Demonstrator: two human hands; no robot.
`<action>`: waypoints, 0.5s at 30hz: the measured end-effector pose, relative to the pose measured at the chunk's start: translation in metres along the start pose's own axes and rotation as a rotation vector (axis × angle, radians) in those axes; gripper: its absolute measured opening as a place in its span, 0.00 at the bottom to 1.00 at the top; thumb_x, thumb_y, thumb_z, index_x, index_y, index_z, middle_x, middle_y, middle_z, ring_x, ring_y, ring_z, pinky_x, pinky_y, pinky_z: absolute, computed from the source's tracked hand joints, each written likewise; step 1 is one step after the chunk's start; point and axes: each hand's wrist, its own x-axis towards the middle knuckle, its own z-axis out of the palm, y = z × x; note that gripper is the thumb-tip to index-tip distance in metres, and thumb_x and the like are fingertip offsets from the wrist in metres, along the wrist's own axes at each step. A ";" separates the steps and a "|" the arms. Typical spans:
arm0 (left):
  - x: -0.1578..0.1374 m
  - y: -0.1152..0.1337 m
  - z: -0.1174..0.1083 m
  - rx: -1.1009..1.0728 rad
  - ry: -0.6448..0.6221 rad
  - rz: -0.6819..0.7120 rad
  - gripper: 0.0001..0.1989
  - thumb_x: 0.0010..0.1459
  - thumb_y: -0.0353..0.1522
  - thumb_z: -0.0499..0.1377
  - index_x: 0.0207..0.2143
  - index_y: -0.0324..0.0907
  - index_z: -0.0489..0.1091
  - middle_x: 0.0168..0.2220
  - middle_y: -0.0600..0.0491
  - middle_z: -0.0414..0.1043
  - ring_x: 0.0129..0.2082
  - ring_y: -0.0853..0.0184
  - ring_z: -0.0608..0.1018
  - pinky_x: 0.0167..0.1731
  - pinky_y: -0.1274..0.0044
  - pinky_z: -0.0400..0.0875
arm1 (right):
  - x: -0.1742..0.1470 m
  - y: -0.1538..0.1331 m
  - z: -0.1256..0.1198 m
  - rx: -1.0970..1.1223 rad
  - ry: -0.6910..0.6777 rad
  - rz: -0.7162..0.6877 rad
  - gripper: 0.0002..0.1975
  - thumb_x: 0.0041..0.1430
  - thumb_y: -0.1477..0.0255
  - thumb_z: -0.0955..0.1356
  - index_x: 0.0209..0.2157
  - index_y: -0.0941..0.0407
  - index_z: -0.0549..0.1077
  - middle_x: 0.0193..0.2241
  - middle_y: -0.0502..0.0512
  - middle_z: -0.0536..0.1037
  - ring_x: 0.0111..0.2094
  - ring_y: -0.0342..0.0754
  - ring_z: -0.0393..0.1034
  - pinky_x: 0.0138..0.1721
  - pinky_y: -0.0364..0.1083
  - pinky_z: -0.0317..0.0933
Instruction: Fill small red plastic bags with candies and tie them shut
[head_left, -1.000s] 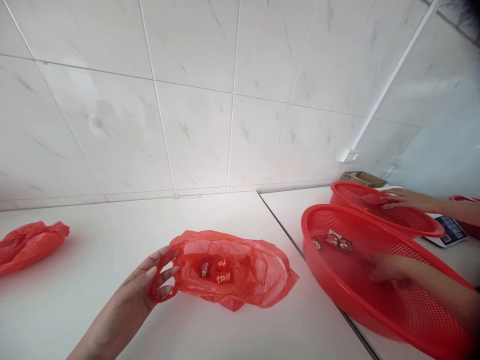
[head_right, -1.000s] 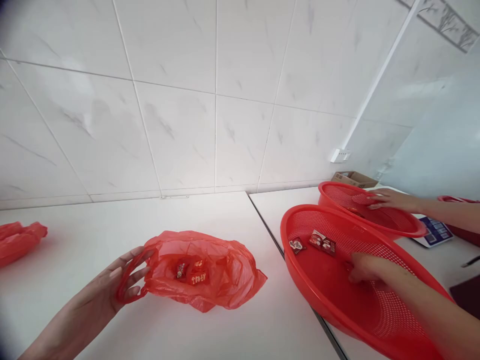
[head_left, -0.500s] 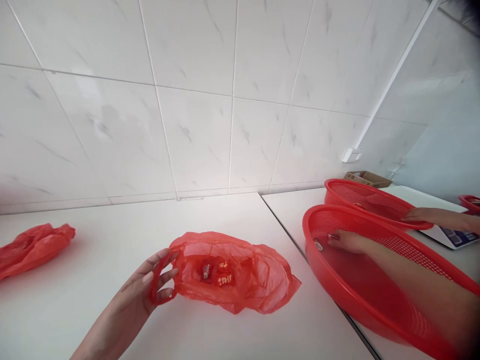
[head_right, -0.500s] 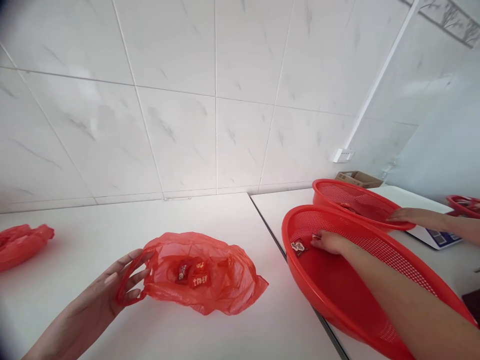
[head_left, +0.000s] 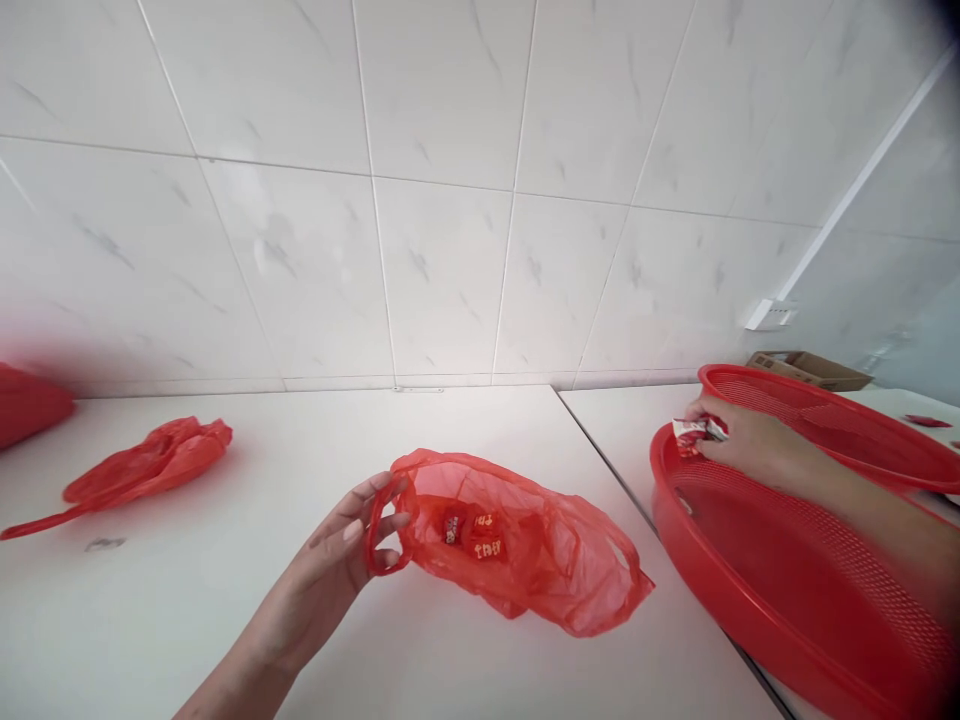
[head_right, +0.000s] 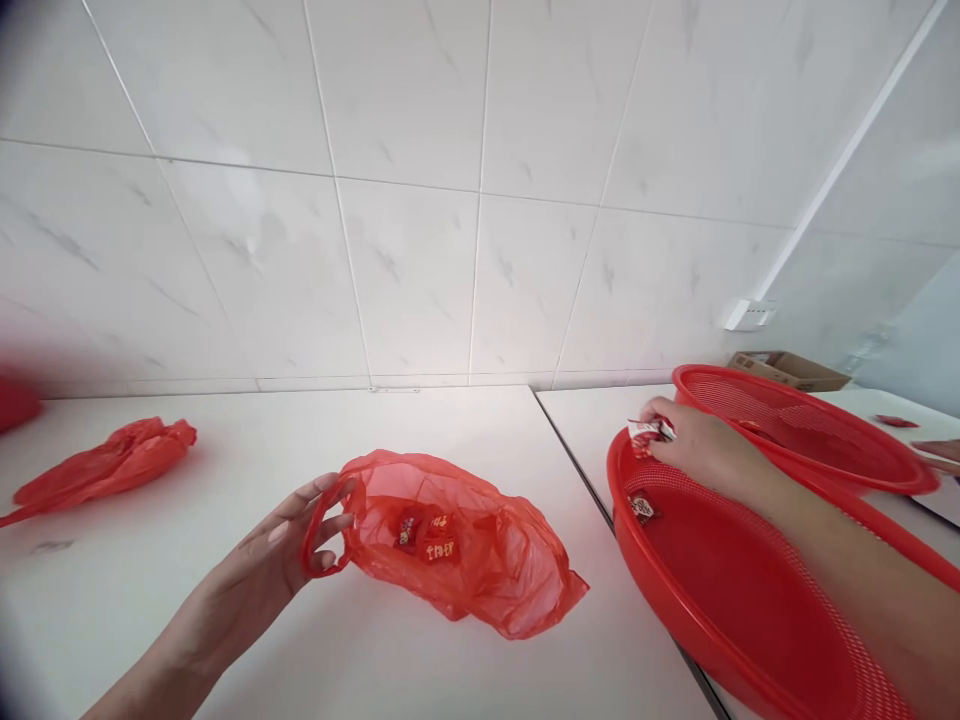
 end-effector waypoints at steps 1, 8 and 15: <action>-0.001 0.001 0.002 -0.001 -0.010 0.002 0.22 0.55 0.40 0.59 0.53 0.52 0.67 0.63 0.50 0.57 0.53 0.53 0.69 0.38 0.71 0.71 | -0.008 -0.020 -0.007 0.014 -0.005 -0.026 0.06 0.56 0.68 0.63 0.37 0.49 0.65 0.32 0.52 0.74 0.29 0.49 0.67 0.30 0.47 0.55; -0.007 0.005 0.018 0.024 -0.047 0.020 0.25 0.54 0.40 0.60 0.56 0.54 0.65 0.64 0.52 0.53 0.49 0.56 0.72 0.41 0.70 0.71 | -0.077 -0.151 0.019 0.265 -0.309 -0.644 0.10 0.54 0.77 0.62 0.37 0.48 0.67 0.39 0.47 0.72 0.33 0.44 0.69 0.35 0.44 0.61; -0.013 0.005 0.019 0.028 -0.071 0.013 0.25 0.56 0.39 0.58 0.57 0.52 0.64 0.64 0.51 0.53 0.50 0.56 0.71 0.40 0.70 0.72 | -0.050 -0.168 0.060 0.126 -0.319 -0.820 0.20 0.55 0.74 0.64 0.49 0.43 0.69 0.45 0.49 0.70 0.39 0.46 0.68 0.38 0.44 0.61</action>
